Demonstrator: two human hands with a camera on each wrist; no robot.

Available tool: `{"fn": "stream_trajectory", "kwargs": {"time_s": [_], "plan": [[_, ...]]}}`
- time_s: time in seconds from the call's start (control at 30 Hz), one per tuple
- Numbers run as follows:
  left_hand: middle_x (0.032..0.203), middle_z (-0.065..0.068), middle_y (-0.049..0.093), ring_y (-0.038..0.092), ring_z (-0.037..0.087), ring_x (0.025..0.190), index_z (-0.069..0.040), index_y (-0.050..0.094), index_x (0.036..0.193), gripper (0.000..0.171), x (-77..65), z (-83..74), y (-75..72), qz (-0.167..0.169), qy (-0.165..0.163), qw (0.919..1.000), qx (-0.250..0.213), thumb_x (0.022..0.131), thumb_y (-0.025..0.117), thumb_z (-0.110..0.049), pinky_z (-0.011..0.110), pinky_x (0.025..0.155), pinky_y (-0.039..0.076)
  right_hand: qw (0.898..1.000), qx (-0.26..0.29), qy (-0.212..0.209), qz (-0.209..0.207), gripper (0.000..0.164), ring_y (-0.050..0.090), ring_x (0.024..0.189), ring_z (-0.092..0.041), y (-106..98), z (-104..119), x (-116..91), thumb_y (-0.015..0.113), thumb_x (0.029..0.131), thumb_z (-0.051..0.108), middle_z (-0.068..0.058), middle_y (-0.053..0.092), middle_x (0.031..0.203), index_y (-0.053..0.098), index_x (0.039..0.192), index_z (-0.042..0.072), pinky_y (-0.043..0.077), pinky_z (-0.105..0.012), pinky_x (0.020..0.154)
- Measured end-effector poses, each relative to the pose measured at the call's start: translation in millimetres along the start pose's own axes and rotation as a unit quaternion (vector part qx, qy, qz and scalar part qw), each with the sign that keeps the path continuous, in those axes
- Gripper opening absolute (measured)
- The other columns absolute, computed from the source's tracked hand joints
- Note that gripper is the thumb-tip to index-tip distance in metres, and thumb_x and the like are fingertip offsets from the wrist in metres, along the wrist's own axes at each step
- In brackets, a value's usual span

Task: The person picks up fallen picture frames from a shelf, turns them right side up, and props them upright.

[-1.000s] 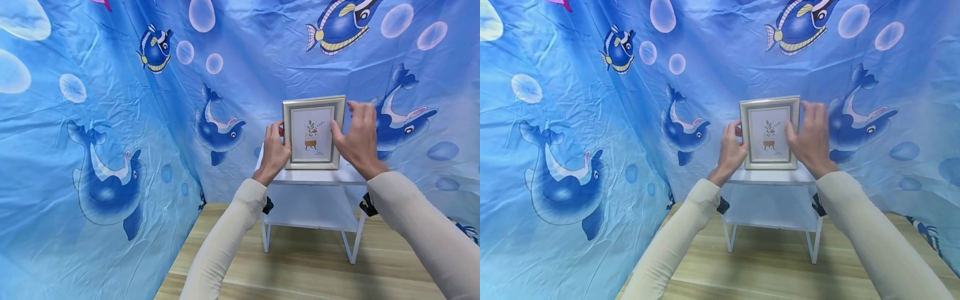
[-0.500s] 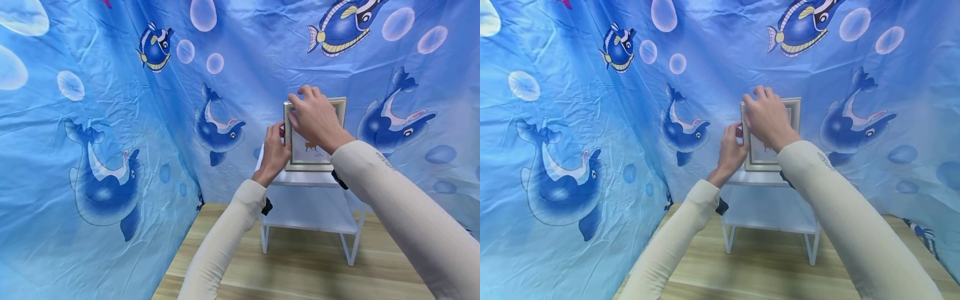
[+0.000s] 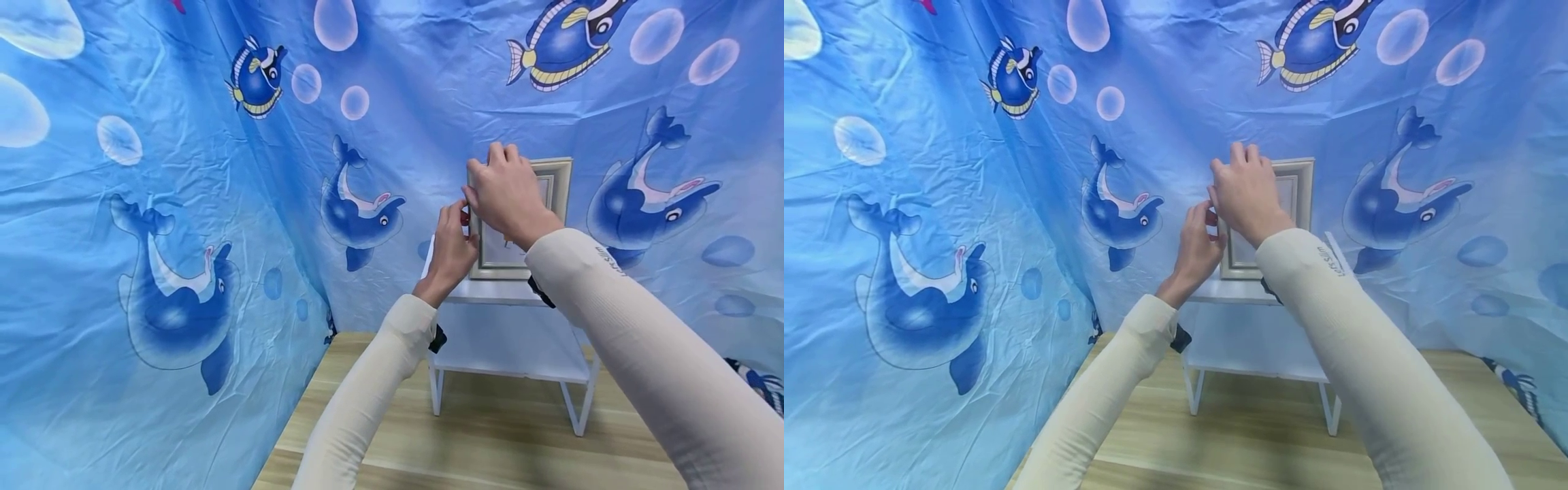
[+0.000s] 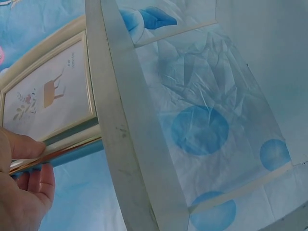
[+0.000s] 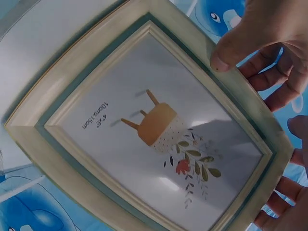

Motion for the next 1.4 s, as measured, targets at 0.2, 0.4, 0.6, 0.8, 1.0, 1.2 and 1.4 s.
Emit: {"fn": "stream_trajectory", "kwargs": {"time_s": [0.2,0.4,0.6,0.8,1.0,1.2,1.4], "plan": [[0.12,0.012,0.052,0.061,0.023,0.104,-0.003,0.044,0.141,0.057,-2.9,3.7,-1.6,0.008,-0.001,1.0,-0.001,0.089,0.068,0.001,0.013,0.079,0.052,1.0,-0.007,0.011,-0.028,0.036,0.046,0.106,-0.045,4,4,0,0.06,0.098,0.027,-0.028,0.051,0.113,0.059,0.123,0.001,0.045,-0.06,0.088],[0.118,0.011,0.052,0.06,0.021,0.104,-0.004,0.044,0.141,0.057,-4.4,3.2,-3.5,0.014,0.0,0.9999,0.003,0.09,0.069,0.0,0.012,0.08,0.051,0.998,-0.02,0.022,-0.05,0.036,0.046,0.104,-0.046,8,6,1,0.063,0.096,0.026,-0.029,0.051,0.112,0.059,0.123,0.002,0.045,-0.061,0.087],[0.115,0.011,0.054,0.059,0.019,0.101,-0.004,0.048,0.139,0.049,-4.9,8.1,-2.4,0.008,0.001,0.9999,-0.013,0.094,0.065,-0.004,0.012,0.079,0.051,0.997,-0.024,0.028,-0.061,0.036,0.046,0.102,-0.045,10,5,1,0.063,0.096,0.026,-0.029,0.051,0.109,0.059,0.122,0.002,0.046,-0.06,0.086],[0.116,0.012,0.055,0.061,0.018,0.101,-0.002,0.05,0.138,0.039,-7.7,14.6,-1.9,-0.001,-0.019,0.9994,-0.03,0.102,0.055,-0.014,0.018,0.079,0.053,0.997,-0.024,0.032,-0.07,0.035,0.047,0.102,-0.045,13,4,2,0.063,0.095,0.027,-0.029,0.052,0.11,0.06,0.121,0.003,0.047,-0.059,0.087],[0.112,0.012,0.058,0.061,0.019,0.1,-0.004,0.056,0.135,0.033,-8.6,18.9,1.3,0.007,-0.047,0.9987,-0.019,0.102,0.053,-0.011,0.021,0.08,0.054,0.996,-0.021,0.034,-0.075,0.037,0.047,0.101,-0.045,14,4,3,0.064,0.095,0.027,-0.029,0.052,0.111,0.06,0.123,0.004,0.047,-0.058,0.086],[0.108,0.011,0.062,0.062,0.02,0.099,-0.003,0.061,0.129,0.03,-5.9,24.7,5.2,0.021,-0.055,0.9983,0.001,0.1,0.057,-0.007,0.028,0.085,0.052,0.997,-0.006,0.028,-0.078,0.034,0.047,0.1,-0.045,15,4,3,0.064,0.095,0.025,-0.028,0.051,0.109,0.06,0.12,0.003,0.046,-0.056,0.085],[0.106,0.012,0.065,0.062,0.022,0.098,-0.003,0.062,0.128,0.03,-3.5,25.6,7.2,0.037,-0.058,0.9976,0.001,0.098,0.059,-0.005,0.031,0.087,0.051,0.997,0.004,0.028,-0.078,0.032,0.045,0.097,-0.043,15,2,3,0.063,0.095,0.024,-0.027,0.051,0.107,0.06,0.119,0.003,0.044,-0.053,0.082]]}}
Point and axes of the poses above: each hand's wrist, its own x-axis towards the middle knuckle, its own y-axis out of the palm, z = x × y, the point moved 1 cm from there along x, towards the middle knuckle
